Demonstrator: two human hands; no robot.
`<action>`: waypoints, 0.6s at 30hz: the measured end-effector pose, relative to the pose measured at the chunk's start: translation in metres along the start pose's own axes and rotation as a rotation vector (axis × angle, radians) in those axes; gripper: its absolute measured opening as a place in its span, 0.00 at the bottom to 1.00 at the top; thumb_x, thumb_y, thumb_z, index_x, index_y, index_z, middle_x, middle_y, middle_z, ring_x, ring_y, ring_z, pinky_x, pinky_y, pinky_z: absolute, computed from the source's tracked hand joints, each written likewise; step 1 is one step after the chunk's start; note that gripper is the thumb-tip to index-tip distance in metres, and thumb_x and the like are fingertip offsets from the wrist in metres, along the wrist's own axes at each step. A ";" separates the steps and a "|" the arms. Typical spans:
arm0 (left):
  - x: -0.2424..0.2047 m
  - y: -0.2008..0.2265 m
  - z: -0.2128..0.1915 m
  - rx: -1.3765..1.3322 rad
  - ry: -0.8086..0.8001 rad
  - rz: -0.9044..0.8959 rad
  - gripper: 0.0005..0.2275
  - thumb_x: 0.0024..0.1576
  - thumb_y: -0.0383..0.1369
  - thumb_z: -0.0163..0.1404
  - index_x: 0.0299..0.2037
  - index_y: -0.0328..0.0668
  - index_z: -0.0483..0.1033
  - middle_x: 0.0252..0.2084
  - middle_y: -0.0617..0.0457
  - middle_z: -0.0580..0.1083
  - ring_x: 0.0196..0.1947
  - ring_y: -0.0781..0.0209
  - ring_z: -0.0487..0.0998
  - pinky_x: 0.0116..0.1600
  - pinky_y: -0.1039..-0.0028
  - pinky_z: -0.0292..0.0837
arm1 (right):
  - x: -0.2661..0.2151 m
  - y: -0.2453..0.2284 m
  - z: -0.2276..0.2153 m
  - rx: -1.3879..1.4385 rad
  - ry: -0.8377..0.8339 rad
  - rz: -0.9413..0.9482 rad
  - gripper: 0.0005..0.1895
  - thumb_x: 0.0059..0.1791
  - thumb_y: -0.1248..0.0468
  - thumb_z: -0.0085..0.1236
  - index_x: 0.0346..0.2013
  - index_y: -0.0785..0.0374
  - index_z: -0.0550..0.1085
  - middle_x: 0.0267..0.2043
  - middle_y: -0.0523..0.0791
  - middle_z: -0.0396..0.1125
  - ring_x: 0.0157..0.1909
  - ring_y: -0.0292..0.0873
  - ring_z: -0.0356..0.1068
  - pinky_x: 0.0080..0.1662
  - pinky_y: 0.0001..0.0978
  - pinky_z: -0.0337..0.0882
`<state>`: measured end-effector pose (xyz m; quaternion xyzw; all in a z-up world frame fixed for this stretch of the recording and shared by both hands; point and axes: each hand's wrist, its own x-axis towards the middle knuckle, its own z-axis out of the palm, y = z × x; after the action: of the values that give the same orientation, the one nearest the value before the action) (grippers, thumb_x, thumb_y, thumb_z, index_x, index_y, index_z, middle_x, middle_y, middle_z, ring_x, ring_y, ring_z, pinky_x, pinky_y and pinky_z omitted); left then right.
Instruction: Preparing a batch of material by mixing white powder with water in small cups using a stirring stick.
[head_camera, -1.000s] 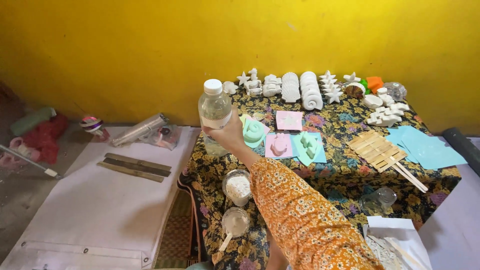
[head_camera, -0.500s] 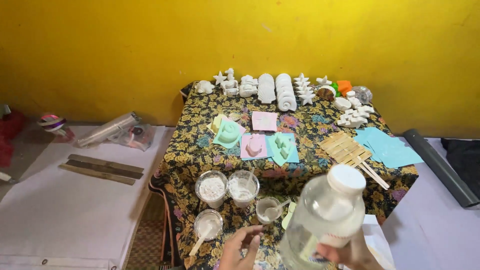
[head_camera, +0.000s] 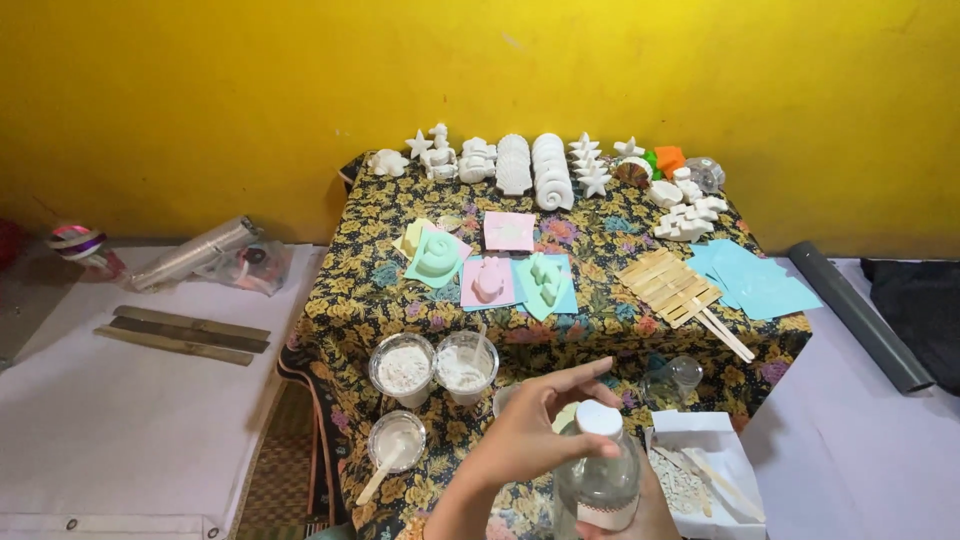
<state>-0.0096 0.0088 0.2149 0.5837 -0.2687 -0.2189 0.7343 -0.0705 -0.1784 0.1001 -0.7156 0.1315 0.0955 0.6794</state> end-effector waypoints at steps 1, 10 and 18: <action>-0.001 0.006 0.007 0.206 0.186 -0.048 0.36 0.46 0.39 0.61 0.68 0.42 0.65 0.51 0.54 0.73 0.50 0.66 0.72 0.53 0.77 0.74 | -0.004 -0.014 0.008 0.207 0.032 0.129 0.58 0.29 0.82 0.69 0.72 0.55 0.61 0.62 0.54 0.66 0.57 0.61 0.69 0.52 0.56 0.70; -0.020 0.017 -0.005 0.342 -0.012 0.025 0.25 0.61 0.44 0.42 0.67 0.43 0.62 0.66 0.47 0.66 0.64 0.55 0.68 0.62 0.64 0.67 | 0.003 0.000 0.021 0.193 0.052 -0.011 0.61 0.24 0.85 0.74 0.70 0.56 0.63 0.59 0.56 0.74 0.55 0.59 0.78 0.49 0.51 0.77; -0.038 -0.040 -0.004 0.056 0.606 0.290 0.15 0.65 0.30 0.30 0.52 0.36 0.71 0.42 0.47 0.71 0.39 0.61 0.73 0.48 0.68 0.79 | 0.010 0.016 0.011 0.120 0.064 -0.058 0.67 0.21 0.73 0.79 0.73 0.54 0.59 0.64 0.49 0.70 0.65 0.51 0.71 0.61 0.48 0.66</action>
<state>-0.0357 0.0270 0.1698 0.5979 -0.1242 0.0789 0.7879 -0.0659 -0.1691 0.0814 -0.6796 0.1376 0.0448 0.7192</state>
